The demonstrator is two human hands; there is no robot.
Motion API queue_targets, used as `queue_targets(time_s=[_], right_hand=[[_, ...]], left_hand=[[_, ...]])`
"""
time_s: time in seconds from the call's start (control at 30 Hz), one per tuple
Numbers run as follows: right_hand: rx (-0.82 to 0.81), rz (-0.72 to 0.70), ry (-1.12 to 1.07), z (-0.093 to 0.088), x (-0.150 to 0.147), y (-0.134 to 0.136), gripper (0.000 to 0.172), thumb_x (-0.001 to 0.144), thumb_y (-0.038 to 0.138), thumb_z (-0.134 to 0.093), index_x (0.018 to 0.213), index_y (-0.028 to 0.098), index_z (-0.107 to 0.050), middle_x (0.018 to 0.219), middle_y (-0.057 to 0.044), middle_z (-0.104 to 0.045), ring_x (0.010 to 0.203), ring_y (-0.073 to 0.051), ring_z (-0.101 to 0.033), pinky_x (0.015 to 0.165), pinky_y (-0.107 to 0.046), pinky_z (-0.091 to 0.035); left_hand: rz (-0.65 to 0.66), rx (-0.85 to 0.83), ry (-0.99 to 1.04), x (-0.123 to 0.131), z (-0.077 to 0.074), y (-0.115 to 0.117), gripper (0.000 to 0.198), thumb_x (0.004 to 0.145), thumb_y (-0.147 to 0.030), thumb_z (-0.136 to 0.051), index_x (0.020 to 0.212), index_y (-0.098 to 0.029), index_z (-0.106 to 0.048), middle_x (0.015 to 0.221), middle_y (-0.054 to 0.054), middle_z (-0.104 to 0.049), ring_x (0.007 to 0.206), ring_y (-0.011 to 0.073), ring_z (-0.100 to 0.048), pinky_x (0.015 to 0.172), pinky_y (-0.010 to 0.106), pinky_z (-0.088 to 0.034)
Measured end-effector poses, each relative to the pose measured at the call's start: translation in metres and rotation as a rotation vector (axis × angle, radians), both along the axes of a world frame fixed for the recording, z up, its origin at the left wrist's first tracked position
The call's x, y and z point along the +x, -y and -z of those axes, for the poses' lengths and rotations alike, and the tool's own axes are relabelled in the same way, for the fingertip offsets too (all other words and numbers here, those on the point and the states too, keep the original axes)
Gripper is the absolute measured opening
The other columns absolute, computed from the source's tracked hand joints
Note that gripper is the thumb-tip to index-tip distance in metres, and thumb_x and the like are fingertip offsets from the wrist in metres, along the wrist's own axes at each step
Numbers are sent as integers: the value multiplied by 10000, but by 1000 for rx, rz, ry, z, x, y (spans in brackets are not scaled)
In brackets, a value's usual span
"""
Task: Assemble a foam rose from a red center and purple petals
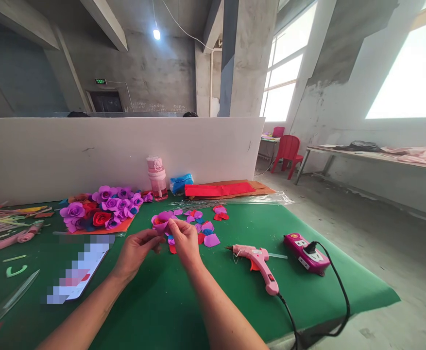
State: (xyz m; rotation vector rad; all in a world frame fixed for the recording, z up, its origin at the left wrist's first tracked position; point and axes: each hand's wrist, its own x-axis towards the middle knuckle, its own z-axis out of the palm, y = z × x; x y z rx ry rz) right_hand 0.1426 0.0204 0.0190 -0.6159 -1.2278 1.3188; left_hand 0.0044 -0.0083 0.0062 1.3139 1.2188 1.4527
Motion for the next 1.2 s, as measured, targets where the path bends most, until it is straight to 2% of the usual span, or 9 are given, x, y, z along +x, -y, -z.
queue_targets(time_s=[0.27,0.53,0.73,0.87,1.0,1.2], right_hand=[[-4,8,-9,7,-1,-2,494,848,591,-524,679,169,-718,700,-42,-698,683,-173,-611,722,-285,-479],[-125,-123,-89,11,-1,-5,550,811,669,-514,908,180,-747,896,-89,-740,877,-252,-667,885,-390,-477],[-214,-145,-145,22,-4,-12,409,708,546,-694,929,204,-722,853,-43,-728,812,-207,-664,877,-362,-469],[-245,-167,-156,27,-6,-13,328,647,455,-767,848,205,-698,745,-7,-697,699,-154,-633,814,-320,-470],[-301,-183,-169,27,-6,-13,249,630,372,-768,790,203,-679,750,-1,-692,689,-134,-617,788,-296,-464],[-193,-214,-104,20,-6,-8,252,641,340,-758,855,214,-716,815,-7,-703,717,-147,-613,763,-294,-472]], left_hand=[[3,-11,23,-1,6,-3,280,640,-420,-792,728,-169,-706,637,5,-680,512,129,-569,544,261,-473],[-17,-45,43,0,5,-3,328,627,-436,-800,759,-151,-704,635,12,-688,512,125,-572,547,255,-478],[-28,-74,106,1,4,-3,346,608,-425,-816,780,-146,-702,624,11,-685,507,121,-569,530,247,-473],[-21,-86,145,3,-1,0,364,596,-424,-825,776,-134,-700,637,25,-699,493,107,-554,521,239,-471],[-20,-107,189,4,-4,2,394,562,-431,-841,773,-131,-697,646,36,-710,497,111,-562,509,237,-474],[-42,-114,184,3,0,-1,404,543,-442,-848,748,-131,-693,633,37,-709,482,112,-564,495,234,-474]])
